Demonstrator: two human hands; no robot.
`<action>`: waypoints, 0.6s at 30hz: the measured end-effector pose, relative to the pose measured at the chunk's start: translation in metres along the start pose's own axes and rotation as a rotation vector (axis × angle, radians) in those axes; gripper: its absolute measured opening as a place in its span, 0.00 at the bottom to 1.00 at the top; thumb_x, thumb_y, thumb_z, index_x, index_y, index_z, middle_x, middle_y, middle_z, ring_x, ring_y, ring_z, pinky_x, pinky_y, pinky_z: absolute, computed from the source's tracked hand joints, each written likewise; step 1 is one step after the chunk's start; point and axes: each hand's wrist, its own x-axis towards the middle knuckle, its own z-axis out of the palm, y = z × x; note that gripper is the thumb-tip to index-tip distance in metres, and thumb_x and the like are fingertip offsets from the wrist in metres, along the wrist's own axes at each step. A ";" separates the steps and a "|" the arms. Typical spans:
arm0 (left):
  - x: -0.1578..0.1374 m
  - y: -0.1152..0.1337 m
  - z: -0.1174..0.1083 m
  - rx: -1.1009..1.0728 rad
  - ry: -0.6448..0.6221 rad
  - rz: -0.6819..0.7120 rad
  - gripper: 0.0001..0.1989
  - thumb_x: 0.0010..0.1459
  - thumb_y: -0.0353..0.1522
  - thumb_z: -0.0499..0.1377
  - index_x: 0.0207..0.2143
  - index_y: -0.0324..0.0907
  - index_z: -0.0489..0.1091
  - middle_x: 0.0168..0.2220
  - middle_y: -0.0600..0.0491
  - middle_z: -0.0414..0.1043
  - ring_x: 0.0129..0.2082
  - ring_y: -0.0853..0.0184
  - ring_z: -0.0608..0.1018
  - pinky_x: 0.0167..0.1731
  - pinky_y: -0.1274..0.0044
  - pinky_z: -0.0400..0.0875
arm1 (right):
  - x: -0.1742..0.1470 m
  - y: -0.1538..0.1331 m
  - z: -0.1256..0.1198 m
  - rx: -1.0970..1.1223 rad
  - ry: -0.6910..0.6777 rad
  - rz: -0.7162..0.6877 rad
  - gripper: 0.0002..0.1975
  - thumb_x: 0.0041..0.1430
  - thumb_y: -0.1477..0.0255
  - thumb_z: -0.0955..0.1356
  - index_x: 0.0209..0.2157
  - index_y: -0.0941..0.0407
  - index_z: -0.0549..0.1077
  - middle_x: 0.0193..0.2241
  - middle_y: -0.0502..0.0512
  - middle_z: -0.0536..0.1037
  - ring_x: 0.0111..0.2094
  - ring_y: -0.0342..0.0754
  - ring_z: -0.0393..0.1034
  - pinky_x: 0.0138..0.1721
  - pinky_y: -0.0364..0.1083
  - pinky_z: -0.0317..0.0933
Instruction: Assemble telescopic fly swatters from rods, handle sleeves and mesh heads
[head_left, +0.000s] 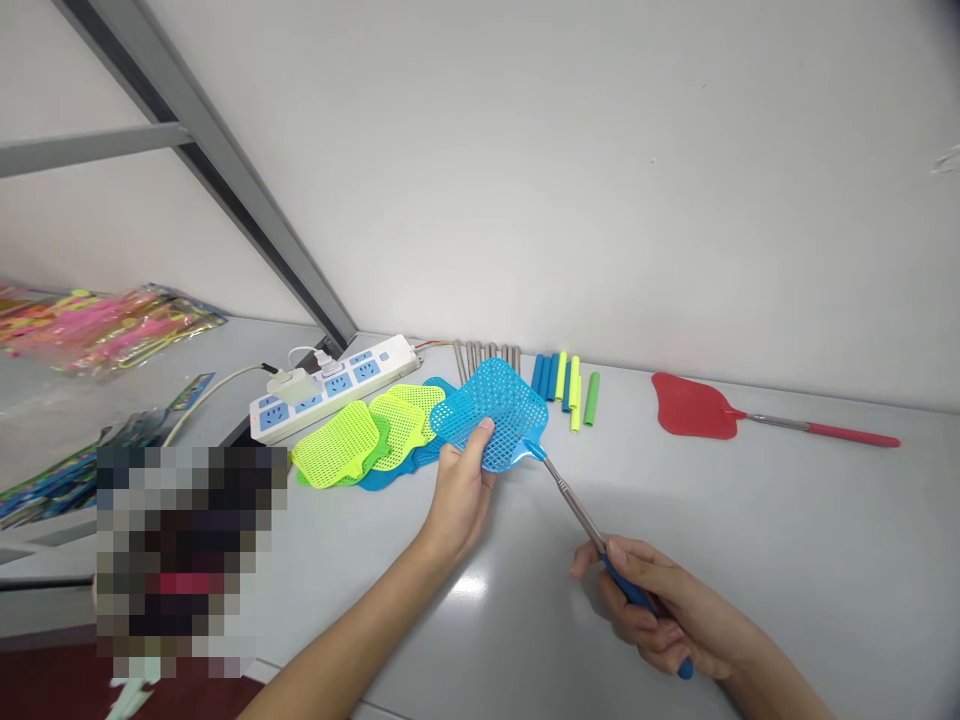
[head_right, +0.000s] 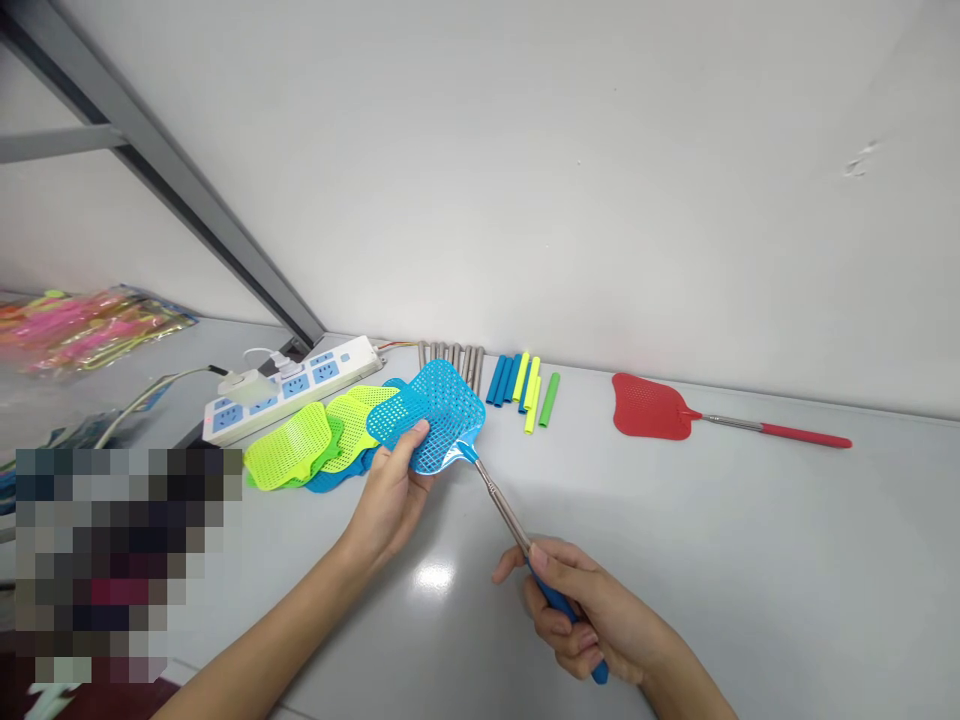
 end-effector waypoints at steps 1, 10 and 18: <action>0.000 0.000 0.000 0.013 -0.011 0.002 0.07 0.48 0.31 0.57 0.31 0.38 0.68 0.31 0.55 0.72 0.32 0.71 0.73 0.37 0.78 0.67 | 0.000 0.000 0.000 -0.002 0.001 0.005 0.18 0.54 0.59 0.58 0.38 0.57 0.66 0.14 0.42 0.54 0.11 0.32 0.35 0.08 0.34 0.33; -0.004 0.002 0.002 0.198 -0.219 -0.111 0.12 0.48 0.34 0.57 0.35 0.37 0.68 0.37 0.48 0.71 0.33 0.63 0.74 0.35 0.71 0.69 | 0.001 0.001 0.003 -0.001 0.011 0.044 0.17 0.54 0.59 0.58 0.37 0.57 0.66 0.14 0.42 0.52 0.11 0.32 0.34 0.08 0.34 0.32; -0.001 -0.002 0.000 0.230 -0.282 -0.174 0.12 0.49 0.35 0.56 0.36 0.37 0.68 0.34 0.48 0.72 0.31 0.63 0.75 0.35 0.70 0.69 | 0.005 0.004 0.004 0.079 -0.011 0.054 0.16 0.53 0.57 0.58 0.30 0.56 0.65 0.13 0.41 0.50 0.11 0.32 0.33 0.09 0.33 0.31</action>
